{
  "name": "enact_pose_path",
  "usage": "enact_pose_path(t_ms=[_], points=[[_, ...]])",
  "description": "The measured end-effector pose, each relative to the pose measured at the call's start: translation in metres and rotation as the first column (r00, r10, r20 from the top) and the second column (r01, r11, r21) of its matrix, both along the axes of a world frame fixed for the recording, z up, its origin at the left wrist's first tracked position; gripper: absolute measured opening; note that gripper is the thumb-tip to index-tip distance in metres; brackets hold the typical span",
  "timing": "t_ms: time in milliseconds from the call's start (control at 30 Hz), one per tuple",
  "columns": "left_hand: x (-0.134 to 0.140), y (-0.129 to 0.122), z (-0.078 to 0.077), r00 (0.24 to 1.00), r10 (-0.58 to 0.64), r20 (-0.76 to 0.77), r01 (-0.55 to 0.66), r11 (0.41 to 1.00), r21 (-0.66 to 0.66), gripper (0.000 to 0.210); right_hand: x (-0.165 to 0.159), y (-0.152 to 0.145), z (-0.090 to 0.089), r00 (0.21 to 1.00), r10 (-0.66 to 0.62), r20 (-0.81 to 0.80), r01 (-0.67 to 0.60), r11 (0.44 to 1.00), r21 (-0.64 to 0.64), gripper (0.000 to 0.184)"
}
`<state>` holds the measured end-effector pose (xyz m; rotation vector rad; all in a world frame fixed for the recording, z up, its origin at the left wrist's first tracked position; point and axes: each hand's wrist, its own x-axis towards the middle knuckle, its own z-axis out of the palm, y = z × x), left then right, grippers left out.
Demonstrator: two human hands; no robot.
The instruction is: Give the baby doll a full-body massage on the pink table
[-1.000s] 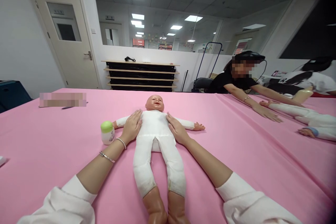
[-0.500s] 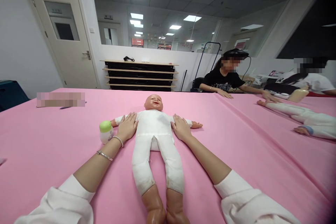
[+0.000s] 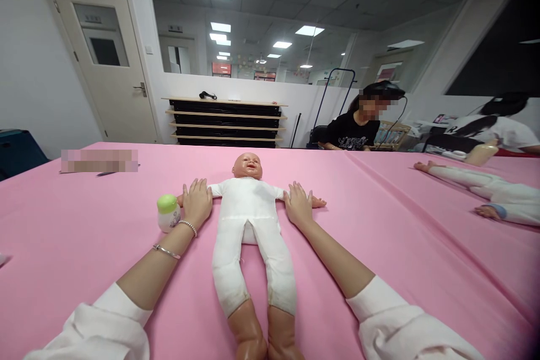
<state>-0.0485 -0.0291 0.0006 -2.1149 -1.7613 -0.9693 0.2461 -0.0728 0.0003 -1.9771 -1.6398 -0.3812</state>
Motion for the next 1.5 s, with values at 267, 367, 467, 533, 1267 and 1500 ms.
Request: enact_pose_path(t_ms=[267, 367, 467, 533, 1267, 1500], points=[[0.023, -0.010, -0.004, 0.704, -0.620, 0.346, 0.638, 0.766, 0.073, 0.046, -0.026, -0.005, 0.000, 0.691, 0.620, -0.372, -0.598, 0.779, 0.189, 0.055], [0.028, -0.017, -0.002, 0.584, -0.681, 0.442, 0.732, 0.677, 0.077, 0.047, -0.041, -0.015, 0.005, 0.565, 0.716, -0.410, -0.746, 0.656, 0.115, 0.054], [0.031, -0.023, 0.002, 0.500, -0.754, 0.426, 0.801, 0.590, 0.104, 0.047, -0.049, -0.025, 0.014, 0.525, 0.763, -0.377, -0.808, 0.586, 0.063, 0.051], [0.031, -0.027, 0.005, 0.458, -0.795, 0.398, 0.827, 0.545, 0.136, 0.045, -0.051, -0.029, 0.019, 0.493, 0.800, -0.342, -0.839, 0.541, 0.058, 0.049], [0.029, -0.021, 0.005, 0.670, -0.535, 0.515, 0.723, 0.629, -0.287, 0.050, -0.043, -0.017, 0.012, 0.601, 0.719, -0.348, -0.781, 0.622, -0.063, 0.048], [0.028, -0.020, 0.003, 0.706, -0.473, 0.527, 0.671, 0.685, -0.284, 0.049, -0.030, -0.001, -0.003, 0.886, 0.353, -0.301, -0.399, 0.911, -0.106, 0.050]])
